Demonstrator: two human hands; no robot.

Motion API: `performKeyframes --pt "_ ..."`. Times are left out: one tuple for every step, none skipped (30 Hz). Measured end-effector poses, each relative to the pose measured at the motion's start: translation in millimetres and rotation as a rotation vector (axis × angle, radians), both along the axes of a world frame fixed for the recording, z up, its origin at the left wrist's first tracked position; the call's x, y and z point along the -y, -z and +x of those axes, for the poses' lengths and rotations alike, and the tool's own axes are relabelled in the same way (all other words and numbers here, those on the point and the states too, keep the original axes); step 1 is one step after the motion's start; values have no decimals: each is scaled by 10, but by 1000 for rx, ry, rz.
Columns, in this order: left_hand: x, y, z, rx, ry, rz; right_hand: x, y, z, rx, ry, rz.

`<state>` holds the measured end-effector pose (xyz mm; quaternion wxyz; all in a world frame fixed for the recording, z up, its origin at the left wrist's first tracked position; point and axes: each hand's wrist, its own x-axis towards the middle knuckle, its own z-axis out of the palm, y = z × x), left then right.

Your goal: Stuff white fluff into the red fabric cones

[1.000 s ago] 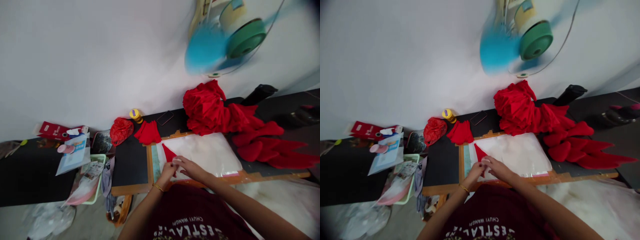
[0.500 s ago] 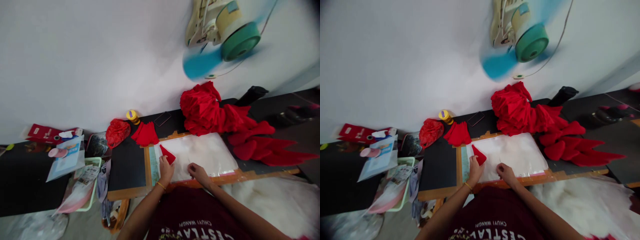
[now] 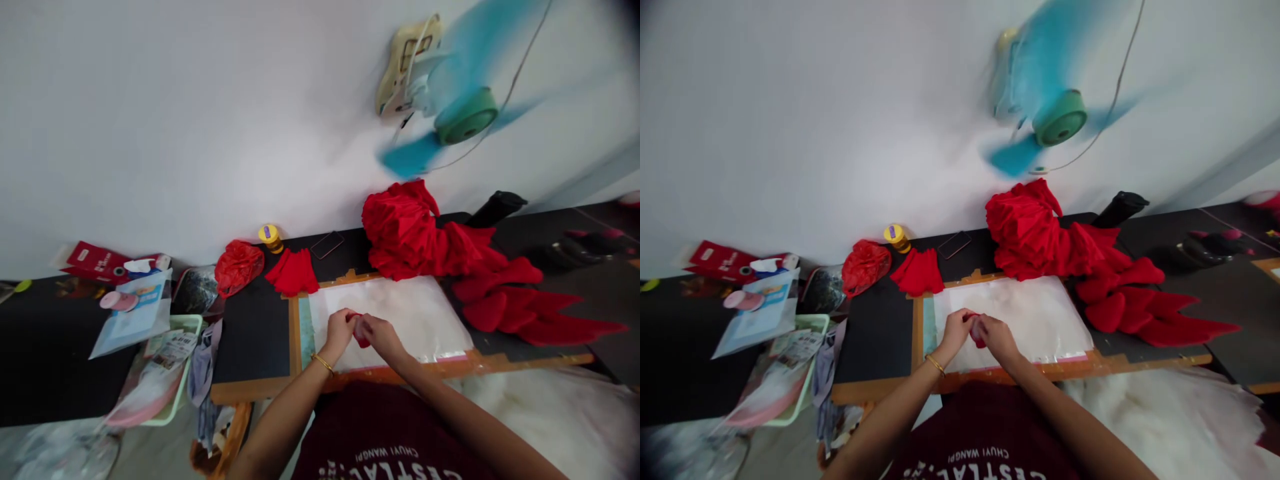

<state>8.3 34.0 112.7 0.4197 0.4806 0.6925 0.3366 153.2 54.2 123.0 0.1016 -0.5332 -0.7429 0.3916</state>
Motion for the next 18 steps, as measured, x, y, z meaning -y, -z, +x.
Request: performKeyframes --pt "9 -38 11 15 -6 -3 -35 -25 4 46 -9 54" --pt "22 -71 23 29 -14 -5 -67 -44 10 79 -6 87" --pt "37 -98 34 42 -25 -6 -92 -56 13 101 6 103" --pt "53 -123 46 53 -39 -6 -106 -65 11 111 25 106" --pt "68 -147 57 63 -56 -5 -108 -71 3 99 49 92" --pt "82 -171 68 72 -74 -3 -95 -76 -11 70 71 67" --pt "94 -198 77 80 -94 2 -69 -81 -29 18 96 20" --pt "103 -228 84 88 -113 10 -31 -86 -46 -45 117 -46" --pt "111 -263 90 94 -130 18 15 -91 -61 -118 134 -126" --pt "117 -302 96 99 -143 27 64 -96 -70 -188 144 -201" --pt "122 -345 102 105 -149 36 110 -100 -73 -255 146 -261" --pt "127 -389 111 111 -146 43 149 -103 -71 -319 145 -296" --pt "132 -435 123 119 -134 49 177 -106 -67 -368 144 -296" --pt "139 -480 139 126 -111 56 194 -110 -62 -401 158 -269" --pt "148 -523 159 130 -82 61 200 -116 -60 -427 193 -238" --pt "160 -563 183 130 -50 64 197 -123 -64 -451 242 -218" --pt "175 -599 207 124 -16 67 190 -134 -74 -476 299 -213" --pt "193 -632 230 110 17 71 184 -147 -91 -501 357 -223"
